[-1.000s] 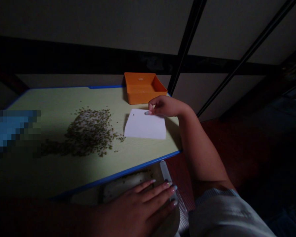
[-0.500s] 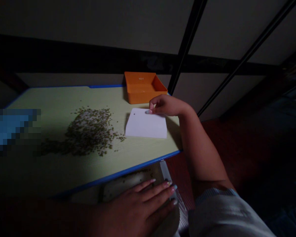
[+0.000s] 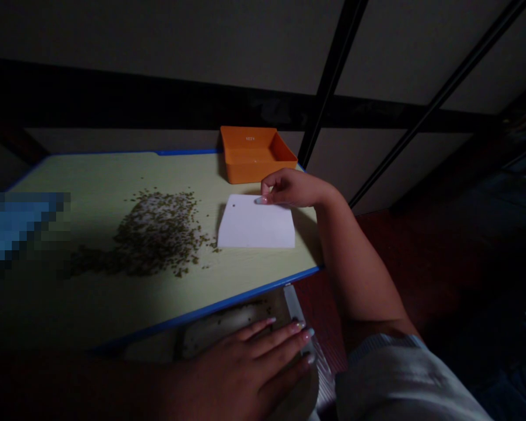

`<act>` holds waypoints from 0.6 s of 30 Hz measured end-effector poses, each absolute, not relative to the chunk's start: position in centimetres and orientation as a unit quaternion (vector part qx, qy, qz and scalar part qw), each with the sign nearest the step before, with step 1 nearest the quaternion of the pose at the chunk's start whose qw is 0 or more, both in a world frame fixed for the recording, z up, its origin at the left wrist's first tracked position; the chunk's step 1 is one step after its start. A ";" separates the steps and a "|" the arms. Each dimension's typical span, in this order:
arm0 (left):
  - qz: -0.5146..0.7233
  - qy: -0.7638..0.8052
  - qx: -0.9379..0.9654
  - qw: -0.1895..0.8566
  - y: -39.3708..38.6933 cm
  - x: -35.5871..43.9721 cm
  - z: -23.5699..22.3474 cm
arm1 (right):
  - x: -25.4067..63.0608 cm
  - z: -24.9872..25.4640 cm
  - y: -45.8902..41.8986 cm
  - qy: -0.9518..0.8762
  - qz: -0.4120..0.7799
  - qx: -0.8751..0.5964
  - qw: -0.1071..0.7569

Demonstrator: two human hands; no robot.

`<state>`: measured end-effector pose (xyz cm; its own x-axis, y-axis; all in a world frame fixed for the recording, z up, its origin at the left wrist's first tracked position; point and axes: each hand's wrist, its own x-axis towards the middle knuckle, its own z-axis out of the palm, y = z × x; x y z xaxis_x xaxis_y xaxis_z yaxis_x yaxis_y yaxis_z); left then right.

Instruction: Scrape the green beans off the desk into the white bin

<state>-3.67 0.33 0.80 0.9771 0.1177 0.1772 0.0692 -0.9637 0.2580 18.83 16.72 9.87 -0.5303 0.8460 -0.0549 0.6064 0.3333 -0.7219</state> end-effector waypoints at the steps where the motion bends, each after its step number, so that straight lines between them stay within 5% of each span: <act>1: 0.092 0.046 0.986 0.127 0.3 -3.6 0.8 | 18.9 9.9 16.7 -0.799 0.355 -0.456 0.166; 18: 0.123 0.041 0.989 0.069 0.4 -3.5 0.5 | 18.9 9.9 16.8 -0.810 0.360 -0.434 0.162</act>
<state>-3.51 0.43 0.51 0.9665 0.0986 0.2370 0.0647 -0.9871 0.1468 18.93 16.77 9.93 -0.5708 0.8196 -0.0491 0.5862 0.3649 -0.7233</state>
